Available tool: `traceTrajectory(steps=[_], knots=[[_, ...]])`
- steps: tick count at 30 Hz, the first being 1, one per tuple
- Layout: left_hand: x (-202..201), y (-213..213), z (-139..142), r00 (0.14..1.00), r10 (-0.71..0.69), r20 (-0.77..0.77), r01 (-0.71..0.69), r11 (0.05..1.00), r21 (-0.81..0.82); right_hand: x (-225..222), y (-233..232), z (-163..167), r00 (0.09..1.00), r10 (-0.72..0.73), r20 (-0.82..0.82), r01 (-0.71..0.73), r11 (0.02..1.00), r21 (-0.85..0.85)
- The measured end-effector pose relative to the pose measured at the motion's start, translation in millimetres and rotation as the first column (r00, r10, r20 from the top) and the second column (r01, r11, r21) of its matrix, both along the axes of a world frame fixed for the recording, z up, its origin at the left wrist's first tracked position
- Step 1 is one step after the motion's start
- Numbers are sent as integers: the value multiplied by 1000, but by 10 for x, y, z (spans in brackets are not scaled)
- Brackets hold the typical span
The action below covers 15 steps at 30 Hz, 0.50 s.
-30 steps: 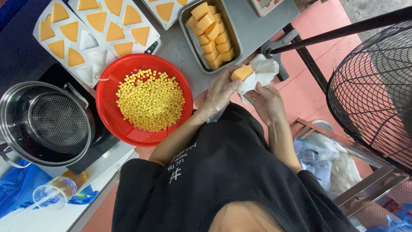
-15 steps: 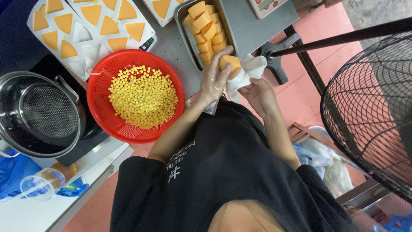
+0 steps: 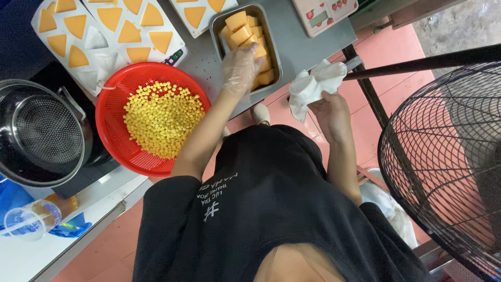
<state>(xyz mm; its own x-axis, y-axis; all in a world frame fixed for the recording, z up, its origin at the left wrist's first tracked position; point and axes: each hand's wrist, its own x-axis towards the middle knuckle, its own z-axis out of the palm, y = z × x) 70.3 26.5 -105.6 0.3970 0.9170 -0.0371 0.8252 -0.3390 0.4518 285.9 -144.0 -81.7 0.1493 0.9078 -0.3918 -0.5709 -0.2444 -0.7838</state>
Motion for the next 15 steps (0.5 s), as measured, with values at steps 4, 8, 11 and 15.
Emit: traceTrajectory(steps=[4,8,11,15], knots=[[15,62,103,989,64,-133,-15,939,342,100,33,33,999,5,42,-8,999,51],[8,93,162,958,89,-271,-32,978,207,126,232,85,994,-111,-8,111,982,152],[25,164,186,961,-73,-265,108,987,118,99,594,164,958,-239,-158,265,949,170],[31,225,254,837,-27,-547,313,843,437,22,1368,346,940,-163,-299,264,904,336]])
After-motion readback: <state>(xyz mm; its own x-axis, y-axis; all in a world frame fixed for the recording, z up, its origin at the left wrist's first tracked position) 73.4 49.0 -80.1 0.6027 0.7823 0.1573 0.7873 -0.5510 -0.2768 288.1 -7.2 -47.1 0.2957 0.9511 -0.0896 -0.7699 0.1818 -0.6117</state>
